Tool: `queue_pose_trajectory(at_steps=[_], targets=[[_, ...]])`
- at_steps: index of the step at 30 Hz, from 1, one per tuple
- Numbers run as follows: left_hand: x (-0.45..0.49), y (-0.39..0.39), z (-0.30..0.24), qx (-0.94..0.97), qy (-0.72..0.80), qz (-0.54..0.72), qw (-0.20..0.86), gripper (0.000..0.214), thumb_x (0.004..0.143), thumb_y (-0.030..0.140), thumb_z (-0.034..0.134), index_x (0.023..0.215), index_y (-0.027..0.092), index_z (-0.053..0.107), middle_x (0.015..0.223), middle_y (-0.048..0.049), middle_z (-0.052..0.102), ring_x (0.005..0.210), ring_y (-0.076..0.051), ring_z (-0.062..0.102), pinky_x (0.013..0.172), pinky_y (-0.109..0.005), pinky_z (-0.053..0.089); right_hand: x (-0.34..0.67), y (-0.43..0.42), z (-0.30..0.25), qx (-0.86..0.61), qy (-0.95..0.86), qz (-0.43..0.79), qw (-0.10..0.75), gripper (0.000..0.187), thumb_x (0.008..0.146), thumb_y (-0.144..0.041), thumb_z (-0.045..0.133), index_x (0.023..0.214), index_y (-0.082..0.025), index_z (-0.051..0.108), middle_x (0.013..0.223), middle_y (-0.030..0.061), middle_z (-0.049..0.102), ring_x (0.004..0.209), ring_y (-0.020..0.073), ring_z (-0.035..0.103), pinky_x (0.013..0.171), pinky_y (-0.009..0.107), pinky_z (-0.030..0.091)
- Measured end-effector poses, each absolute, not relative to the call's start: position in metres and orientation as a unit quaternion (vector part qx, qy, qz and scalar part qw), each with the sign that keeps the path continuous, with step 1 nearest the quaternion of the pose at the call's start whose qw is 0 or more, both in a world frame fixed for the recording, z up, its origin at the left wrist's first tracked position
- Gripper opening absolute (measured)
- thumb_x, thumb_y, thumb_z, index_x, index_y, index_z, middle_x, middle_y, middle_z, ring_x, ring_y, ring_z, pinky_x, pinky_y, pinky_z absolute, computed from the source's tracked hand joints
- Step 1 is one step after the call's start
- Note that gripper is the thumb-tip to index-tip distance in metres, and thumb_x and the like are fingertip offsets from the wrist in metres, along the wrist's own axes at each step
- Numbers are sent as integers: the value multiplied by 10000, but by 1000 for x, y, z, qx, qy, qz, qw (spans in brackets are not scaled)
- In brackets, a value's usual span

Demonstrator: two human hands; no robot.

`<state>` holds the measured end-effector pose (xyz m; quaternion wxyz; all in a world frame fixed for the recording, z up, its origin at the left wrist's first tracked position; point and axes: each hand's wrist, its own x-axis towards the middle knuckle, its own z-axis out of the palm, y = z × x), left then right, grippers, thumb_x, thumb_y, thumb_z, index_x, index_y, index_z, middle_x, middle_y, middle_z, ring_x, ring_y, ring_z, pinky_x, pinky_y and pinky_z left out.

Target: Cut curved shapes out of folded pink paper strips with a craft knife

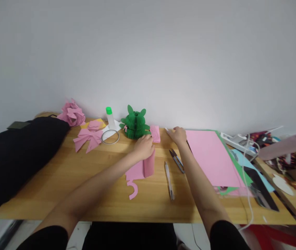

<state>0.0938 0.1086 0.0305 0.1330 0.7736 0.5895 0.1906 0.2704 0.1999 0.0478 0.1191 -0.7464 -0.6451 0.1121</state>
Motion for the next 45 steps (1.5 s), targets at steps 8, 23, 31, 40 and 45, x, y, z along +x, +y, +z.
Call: queue_pose_trajectory(at_steps=[8,23,31,40,45], targets=[[131,123,18,762,622,154,96,401,945,344,618,1303,176,549,1357,-114,546,1179,-271,580,975,-502,512,288,205,36,-720,-685,113,0,341,940,-360,610,1221,-167,596,1233,93,622,1063,220,636,894,430,553],[135,129,16,780,613,108,70,410,943,349,619,1312,186,549,1413,-117,507,1248,-290,534,1028,-535,467,272,205,50,-642,-756,125,-1,301,942,-368,606,1165,-166,623,1172,76,649,1025,209,650,870,405,559],[135,131,15,795,597,96,56,387,944,349,618,1288,181,565,1397,-115,522,1237,-284,543,1024,-528,472,249,205,60,-611,-781,126,-5,297,950,-370,593,1160,-163,624,1167,79,652,1003,197,652,863,405,562],[137,133,11,795,594,103,65,460,941,356,621,1357,191,513,1428,-122,493,1263,-302,523,1037,-551,456,229,213,67,-591,-792,147,-41,315,949,-365,594,1199,-173,609,1215,88,632,1034,206,643,882,413,558],[136,132,10,793,595,110,75,461,938,355,625,1354,187,517,1438,-122,484,1281,-307,508,1052,-559,439,226,218,58,-587,-791,166,-49,305,948,-362,596,1196,-186,613,1227,86,628,1045,208,639,887,405,556]])
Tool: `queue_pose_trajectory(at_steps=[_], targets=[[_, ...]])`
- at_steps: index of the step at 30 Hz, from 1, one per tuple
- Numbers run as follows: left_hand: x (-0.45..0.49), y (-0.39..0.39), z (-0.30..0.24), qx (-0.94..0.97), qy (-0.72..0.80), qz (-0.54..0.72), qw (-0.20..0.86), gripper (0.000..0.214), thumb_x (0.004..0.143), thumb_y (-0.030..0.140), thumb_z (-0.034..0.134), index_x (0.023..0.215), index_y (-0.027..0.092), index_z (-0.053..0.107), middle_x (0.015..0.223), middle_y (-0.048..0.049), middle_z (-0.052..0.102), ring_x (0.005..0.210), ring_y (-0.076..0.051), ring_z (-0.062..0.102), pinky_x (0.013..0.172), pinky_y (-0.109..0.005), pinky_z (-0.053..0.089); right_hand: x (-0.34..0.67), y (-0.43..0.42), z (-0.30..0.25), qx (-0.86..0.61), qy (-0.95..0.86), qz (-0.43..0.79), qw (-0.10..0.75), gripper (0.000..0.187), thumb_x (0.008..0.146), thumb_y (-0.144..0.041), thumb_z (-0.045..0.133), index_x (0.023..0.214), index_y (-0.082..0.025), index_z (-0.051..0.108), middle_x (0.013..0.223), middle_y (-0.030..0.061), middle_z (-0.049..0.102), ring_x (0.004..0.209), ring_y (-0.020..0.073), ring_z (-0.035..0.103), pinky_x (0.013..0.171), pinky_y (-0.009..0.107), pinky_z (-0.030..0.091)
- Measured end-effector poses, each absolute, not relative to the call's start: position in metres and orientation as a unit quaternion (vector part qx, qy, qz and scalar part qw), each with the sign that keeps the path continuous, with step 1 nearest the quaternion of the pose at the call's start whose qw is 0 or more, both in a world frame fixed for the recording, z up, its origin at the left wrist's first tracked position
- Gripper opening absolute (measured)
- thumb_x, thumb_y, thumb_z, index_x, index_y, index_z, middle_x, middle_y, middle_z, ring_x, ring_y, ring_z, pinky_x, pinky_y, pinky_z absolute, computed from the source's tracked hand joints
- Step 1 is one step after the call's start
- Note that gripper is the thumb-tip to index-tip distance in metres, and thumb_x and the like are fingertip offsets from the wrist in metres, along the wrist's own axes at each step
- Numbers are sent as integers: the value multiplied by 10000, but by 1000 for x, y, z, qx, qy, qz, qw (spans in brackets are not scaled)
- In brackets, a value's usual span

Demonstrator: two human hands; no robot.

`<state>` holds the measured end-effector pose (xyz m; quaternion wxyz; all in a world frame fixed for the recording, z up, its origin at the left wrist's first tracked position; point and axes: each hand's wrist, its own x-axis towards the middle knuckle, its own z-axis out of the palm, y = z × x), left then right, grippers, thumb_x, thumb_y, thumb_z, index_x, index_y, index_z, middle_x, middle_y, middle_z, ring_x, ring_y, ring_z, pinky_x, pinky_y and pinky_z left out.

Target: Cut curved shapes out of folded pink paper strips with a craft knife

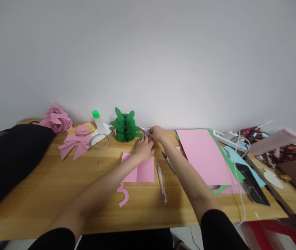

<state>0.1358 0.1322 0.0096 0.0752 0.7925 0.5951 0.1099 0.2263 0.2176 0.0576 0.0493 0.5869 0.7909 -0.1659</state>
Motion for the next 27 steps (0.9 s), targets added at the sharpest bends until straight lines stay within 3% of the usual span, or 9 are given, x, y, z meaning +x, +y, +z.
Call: queue_pose_trajectory(at_steps=[4,9,12,15,17,22,27], targets=[[130,122,16,792,593,121,76,413,939,351,619,1307,177,550,1421,-119,500,1285,-300,500,1056,-544,429,227,220,49,595,785,-172,20,308,948,-363,597,1199,-186,611,1223,85,629,1043,208,641,884,406,557],[97,94,33,795,587,134,80,260,995,271,465,1159,181,646,1223,-89,638,1184,-240,561,1041,-397,435,239,208,51,616,767,-166,-70,323,946,-366,596,1206,-175,605,1242,90,623,1080,218,627,924,440,534],[64,79,37,776,610,139,77,291,983,274,459,1193,177,636,1275,-101,621,1204,-259,552,1045,-399,427,251,180,54,645,735,-164,-130,330,980,-310,512,1259,-146,579,1240,128,635,1127,226,611,951,394,491],[37,73,31,746,648,135,78,383,939,364,534,1229,128,618,1222,-154,633,1169,-317,569,1009,-442,449,256,137,54,659,708,-205,-151,409,1005,-401,407,1239,-128,602,1002,123,714,947,226,680,810,328,497],[31,71,25,734,662,129,82,456,895,412,594,1237,111,611,1179,-166,640,1159,-347,572,994,-468,454,250,107,52,648,704,-249,-152,496,968,-522,452,1217,-126,619,890,101,730,859,221,699,748,300,493],[44,63,21,746,648,125,90,493,875,456,611,1267,158,599,1206,-140,615,1172,-330,560,984,-447,461,228,62,47,610,707,-320,-162,600,932,-614,474,1290,-142,571,964,92,757,890,190,719,730,249,501],[56,62,36,772,618,119,91,372,913,395,601,1210,174,634,1242,-120,607,1198,-287,549,1020,-415,455,243,99,47,651,700,-243,-162,446,1029,-446,341,1234,-144,598,1124,119,710,1036,197,673,859,287,499]])
